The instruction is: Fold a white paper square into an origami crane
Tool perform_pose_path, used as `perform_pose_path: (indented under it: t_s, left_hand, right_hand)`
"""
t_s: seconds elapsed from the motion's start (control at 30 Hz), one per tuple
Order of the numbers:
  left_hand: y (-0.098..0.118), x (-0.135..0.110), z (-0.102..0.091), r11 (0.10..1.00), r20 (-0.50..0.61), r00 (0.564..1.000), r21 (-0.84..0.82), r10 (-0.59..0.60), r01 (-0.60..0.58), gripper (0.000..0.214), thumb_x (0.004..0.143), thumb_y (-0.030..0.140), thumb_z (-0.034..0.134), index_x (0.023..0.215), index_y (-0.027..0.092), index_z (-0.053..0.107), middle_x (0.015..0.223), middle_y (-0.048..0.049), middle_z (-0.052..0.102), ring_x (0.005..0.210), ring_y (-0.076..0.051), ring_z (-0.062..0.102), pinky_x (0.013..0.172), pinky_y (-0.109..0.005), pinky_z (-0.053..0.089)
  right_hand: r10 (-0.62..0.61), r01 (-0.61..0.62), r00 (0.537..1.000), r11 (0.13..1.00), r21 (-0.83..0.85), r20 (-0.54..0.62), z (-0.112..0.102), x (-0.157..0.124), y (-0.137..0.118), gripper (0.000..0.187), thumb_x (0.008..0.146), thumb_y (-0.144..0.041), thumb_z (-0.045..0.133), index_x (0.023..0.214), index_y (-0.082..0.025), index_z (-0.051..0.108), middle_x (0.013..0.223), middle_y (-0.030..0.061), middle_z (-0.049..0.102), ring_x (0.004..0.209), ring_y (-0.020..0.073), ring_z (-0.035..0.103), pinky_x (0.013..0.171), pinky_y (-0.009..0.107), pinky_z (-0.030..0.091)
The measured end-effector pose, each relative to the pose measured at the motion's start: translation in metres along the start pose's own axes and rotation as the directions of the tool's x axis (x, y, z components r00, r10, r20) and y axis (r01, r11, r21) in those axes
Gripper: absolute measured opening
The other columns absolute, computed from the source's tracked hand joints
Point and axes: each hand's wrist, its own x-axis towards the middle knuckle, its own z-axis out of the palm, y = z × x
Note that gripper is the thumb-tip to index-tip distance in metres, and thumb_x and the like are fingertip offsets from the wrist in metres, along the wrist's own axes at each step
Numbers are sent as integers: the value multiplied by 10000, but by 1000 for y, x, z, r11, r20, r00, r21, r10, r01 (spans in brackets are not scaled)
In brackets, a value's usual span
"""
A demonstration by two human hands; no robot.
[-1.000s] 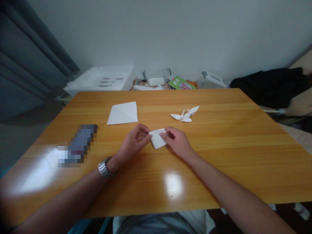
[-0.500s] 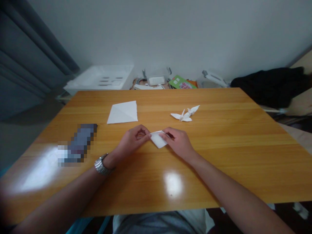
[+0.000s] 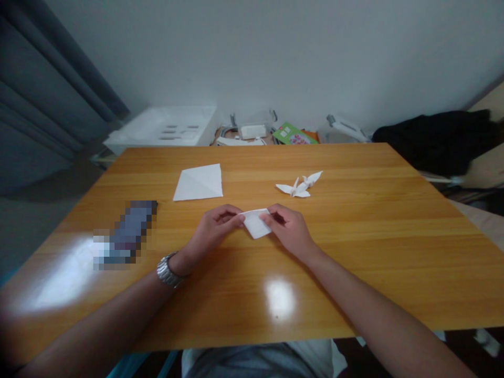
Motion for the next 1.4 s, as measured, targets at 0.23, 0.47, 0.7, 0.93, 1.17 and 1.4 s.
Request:
perform_pose_path:
  t_s: [0.23, 0.47, 0.7, 0.93, 1.17, 1.4]
  left_hand:
    - [4, -4, 2, 997, -89, 994, 53, 64, -60, 268, 844, 400, 787, 857, 141, 717, 853, -58, 738, 773, -143, 668, 730, -254, 540]
    - [9, -3, 1, 990, -15, 993, 85, 116, -114, 251, 915, 385, 706, 867, 149, 636, 841, -35, 666, 787, -129, 619, 719, -232, 499]
    - [1, -3, 2, 979, -26, 994, 178, 102, -96, 204, 942, 356, 659, 909, 161, 609, 826, -10, 645, 749, -118, 615, 674, -216, 486]
    - [2, -4, 0, 963, 15, 996, 254, 93, -94, 201, 925, 355, 674, 885, 159, 653, 804, -12, 677, 737, -121, 628, 664, -211, 492]
    - [-1, -3, 2, 969, 12, 997, 238, 73, -74, 212, 907, 365, 694, 896, 156, 663, 826, -30, 705, 749, -134, 654, 674, -225, 516]
    - [-7, -1, 3, 994, -1, 1000, 111, -7, 7, 262, 881, 401, 724, 873, 143, 680, 839, -56, 721, 749, -147, 658, 673, -243, 513]
  right_hand:
    - [-7, 7, 1000, 1000, -2, -17, -1, 0, 1, 326, 917, -508, 667, 801, -205, 649, 709, 0, 599, 642, 150, 529, 588, 269, 410]
    - [41, -46, 998, 995, 87, 53, 3, 1, 0, 334, 921, -493, 664, 770, -205, 591, 674, -28, 524, 613, 125, 472, 556, 248, 361]
    - [87, -95, 987, 994, 49, 134, 8, 1, 2, 333, 931, -481, 640, 767, -205, 555, 677, -37, 500, 619, 126, 459, 554, 245, 344]
    - [74, -95, 976, 991, 94, 204, 6, 2, 1, 294, 938, -474, 639, 947, -189, 709, 850, 26, 685, 771, 175, 594, 695, 276, 448]
    - [56, -53, 982, 998, -26, 182, 2, 3, 0, 335, 961, -465, 592, 816, -188, 710, 756, 14, 669, 710, 168, 574, 658, 275, 425]
    - [54, -50, 991, 998, -33, 125, 2, 4, 0, 335, 959, -463, 590, 811, -187, 709, 745, 7, 655, 700, 161, 565, 632, 267, 409]
